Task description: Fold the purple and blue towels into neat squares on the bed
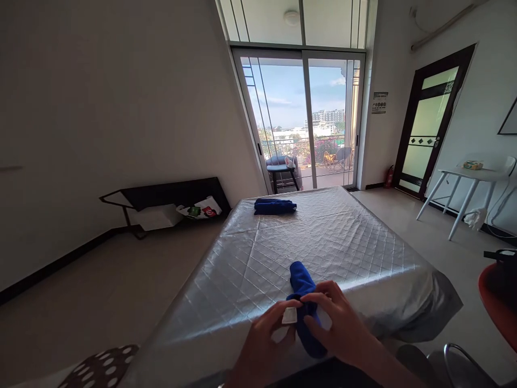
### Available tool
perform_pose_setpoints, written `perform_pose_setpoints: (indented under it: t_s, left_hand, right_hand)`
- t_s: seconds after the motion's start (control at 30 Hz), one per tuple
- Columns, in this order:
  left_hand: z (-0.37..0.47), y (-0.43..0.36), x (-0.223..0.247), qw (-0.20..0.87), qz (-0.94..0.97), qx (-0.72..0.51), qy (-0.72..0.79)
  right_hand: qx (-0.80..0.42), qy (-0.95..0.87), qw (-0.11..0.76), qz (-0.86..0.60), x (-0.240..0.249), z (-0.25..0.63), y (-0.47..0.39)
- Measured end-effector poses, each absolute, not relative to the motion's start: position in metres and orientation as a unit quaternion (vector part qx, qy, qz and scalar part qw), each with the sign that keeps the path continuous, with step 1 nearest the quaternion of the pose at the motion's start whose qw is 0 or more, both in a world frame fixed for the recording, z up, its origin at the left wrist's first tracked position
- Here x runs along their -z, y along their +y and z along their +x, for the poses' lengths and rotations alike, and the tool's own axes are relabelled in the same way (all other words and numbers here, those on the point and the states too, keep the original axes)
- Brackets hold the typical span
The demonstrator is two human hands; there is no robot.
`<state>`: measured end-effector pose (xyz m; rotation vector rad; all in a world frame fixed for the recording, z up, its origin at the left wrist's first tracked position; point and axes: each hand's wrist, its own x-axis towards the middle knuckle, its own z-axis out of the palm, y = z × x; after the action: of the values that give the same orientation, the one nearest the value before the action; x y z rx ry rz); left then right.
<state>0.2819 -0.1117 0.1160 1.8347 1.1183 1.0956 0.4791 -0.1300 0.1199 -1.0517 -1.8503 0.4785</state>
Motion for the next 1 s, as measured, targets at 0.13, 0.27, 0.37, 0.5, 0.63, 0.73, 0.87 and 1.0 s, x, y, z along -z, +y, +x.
perform_pose_setpoints:
  t_s: [0.13,0.27,0.37,0.5,0.63,0.73,0.87,1.0]
  left_hand:
    - [0.274,-0.112,-0.117,0.229,0.727,-0.457,0.459]
    - [0.267,-0.111,-0.119,0.069,0.756,-0.483,0.437]
    - [0.261,-0.110,-0.125,-0.062,0.765,-0.498,0.403]
    - [0.260,-0.117,-0.134,-0.100,0.817,-0.461,0.331]
    - [0.274,-0.129,-0.135,0.002,0.892,-0.376,0.250]
    - [0.284,-0.135,-0.129,0.040,0.898,-0.353,0.259]
    - [0.289,-0.138,-0.118,0.086,0.879,-0.353,0.308]
    - [0.292,-0.135,-0.110,0.147,0.861,-0.346,0.343]
  right_hand:
    - [-0.184,-0.793,0.379,-0.440,-0.122,0.477,-0.137]
    - [-0.176,-0.801,0.340,-0.459,-0.113,0.470,-0.137]
    - [-0.193,-0.773,0.384,-0.467,-0.106,0.470,-0.130]
    - [-0.217,-0.725,0.481,-0.442,-0.106,0.482,-0.121]
    - [-0.223,-0.676,0.524,-0.467,-0.107,0.487,-0.119]
    - [-0.267,-0.641,0.520,-0.497,-0.104,0.482,-0.120]
    - [-0.373,-0.588,0.536,-0.478,-0.102,0.469,-0.124]
    - [-0.448,-0.608,0.488,-0.438,-0.115,0.466,-0.132]
